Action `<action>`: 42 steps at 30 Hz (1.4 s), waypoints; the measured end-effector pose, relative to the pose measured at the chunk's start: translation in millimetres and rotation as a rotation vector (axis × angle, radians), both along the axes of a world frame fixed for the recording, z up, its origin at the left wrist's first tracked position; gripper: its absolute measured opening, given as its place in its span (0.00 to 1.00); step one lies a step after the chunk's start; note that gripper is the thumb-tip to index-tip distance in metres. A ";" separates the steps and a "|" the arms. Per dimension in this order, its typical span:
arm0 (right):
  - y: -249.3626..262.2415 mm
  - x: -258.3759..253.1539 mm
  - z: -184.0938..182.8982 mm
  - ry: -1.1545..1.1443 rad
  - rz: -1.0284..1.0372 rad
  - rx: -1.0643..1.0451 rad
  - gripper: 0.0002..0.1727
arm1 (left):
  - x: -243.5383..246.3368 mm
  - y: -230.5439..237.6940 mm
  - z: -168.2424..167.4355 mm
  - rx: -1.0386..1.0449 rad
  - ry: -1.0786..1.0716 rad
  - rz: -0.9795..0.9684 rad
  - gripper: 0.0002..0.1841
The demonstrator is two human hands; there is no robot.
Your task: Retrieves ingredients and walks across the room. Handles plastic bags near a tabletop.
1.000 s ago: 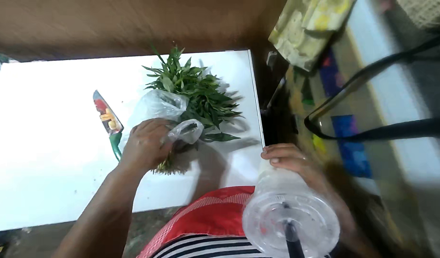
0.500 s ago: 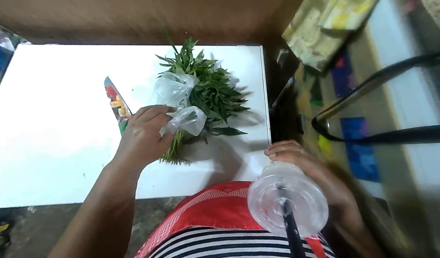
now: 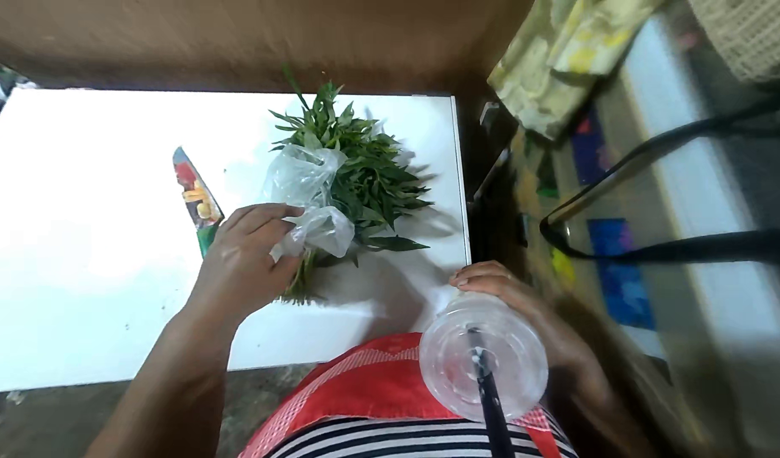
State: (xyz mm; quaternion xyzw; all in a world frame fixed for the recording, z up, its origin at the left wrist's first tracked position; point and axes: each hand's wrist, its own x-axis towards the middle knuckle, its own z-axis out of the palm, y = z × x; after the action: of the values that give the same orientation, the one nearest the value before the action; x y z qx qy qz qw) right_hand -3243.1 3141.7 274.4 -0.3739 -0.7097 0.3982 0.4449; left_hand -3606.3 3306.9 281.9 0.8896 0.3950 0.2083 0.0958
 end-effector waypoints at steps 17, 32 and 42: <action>169.3 -8.8 -69.5 0.045 -0.740 -0.466 0.52 | -85.6 -66.3 30.6 0.126 -0.222 0.418 0.25; 213.6 -38.9 -91.7 0.182 -0.912 -0.368 0.63 | -172.4 -151.9 47.8 0.057 -0.283 0.631 0.27; 86.2 -181.6 22.2 0.043 -0.269 0.094 0.39 | -127.6 -84.8 52.6 -0.330 -0.493 -0.299 0.09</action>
State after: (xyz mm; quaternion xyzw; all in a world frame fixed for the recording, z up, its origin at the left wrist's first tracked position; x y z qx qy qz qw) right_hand -3424.7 3227.9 296.7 -0.4359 -0.6613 0.3091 0.5263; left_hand -3733.8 3222.1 334.5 0.8330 0.2536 0.3342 0.3607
